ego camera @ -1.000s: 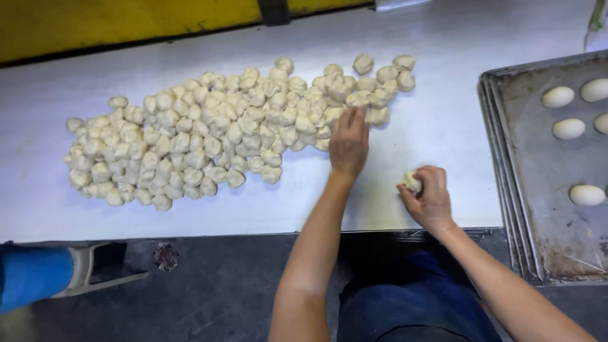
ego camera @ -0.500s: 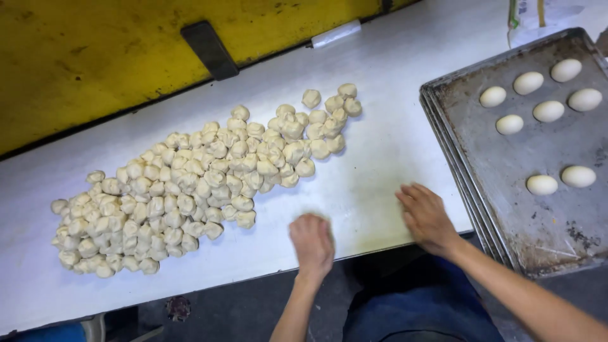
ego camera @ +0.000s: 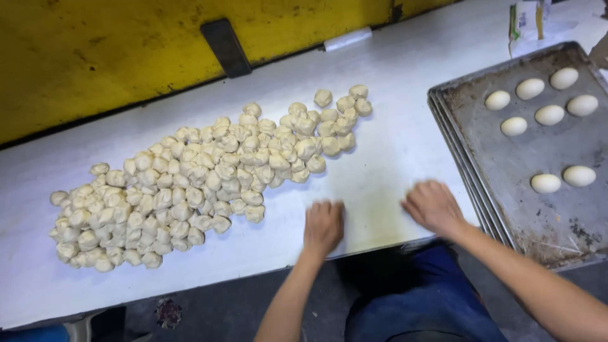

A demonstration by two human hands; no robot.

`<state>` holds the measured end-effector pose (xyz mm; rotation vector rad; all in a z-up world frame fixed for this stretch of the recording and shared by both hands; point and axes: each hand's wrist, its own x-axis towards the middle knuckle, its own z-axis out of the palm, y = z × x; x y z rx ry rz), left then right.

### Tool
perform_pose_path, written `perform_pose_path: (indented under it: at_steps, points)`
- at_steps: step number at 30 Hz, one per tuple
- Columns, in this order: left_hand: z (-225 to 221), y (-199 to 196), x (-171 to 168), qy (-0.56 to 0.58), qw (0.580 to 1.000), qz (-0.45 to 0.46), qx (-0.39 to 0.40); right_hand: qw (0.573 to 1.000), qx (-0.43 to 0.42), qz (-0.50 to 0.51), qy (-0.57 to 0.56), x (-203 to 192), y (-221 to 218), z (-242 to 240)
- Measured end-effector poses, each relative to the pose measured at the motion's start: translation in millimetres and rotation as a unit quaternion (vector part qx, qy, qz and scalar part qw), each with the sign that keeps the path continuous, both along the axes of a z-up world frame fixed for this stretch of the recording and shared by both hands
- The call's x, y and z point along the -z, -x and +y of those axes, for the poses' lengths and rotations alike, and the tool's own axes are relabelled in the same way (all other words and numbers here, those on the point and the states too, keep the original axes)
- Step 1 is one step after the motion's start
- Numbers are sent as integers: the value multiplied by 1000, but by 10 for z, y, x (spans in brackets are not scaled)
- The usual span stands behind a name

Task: Shaping small pieces of dough into round rolls and arranging them on a baking tray.

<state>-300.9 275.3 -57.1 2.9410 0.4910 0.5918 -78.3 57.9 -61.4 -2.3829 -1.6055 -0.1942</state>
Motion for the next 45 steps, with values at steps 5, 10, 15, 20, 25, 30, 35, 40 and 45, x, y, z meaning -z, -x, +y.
perform_pose_path:
  at_steps: [5,10,15,20,25,30,35,40,45]
  points:
    - [23,-859,1,-6,993,-92,-79,989,107,-40,-97,119,-187,814]
    - [-347,-101,-239,86,995,-32,-25,996,42,56,-54,-81,194,146]
    - [72,-378,-175,27,999,-22,-35,991,125,-31,-39,22,-147,343]
    - [131,-1172,29,-44,992,-106,-53,985,96,-52,-133,175,-357,1227]
    - [-263,-285,-214,126,992,-25,-15,994,63,66,-67,-104,112,368]
    - [123,-185,-209,21,999,15,-36,992,114,-51,-35,76,-160,178]
    - [183,-1086,120,-45,993,-90,-67,989,100,-51,-100,181,-392,1055]
    - [-182,-284,-240,105,992,-61,-19,993,54,85,-56,-174,34,322]
    - [172,-333,79,-67,997,-29,-7,991,113,-39,-56,22,-308,354]
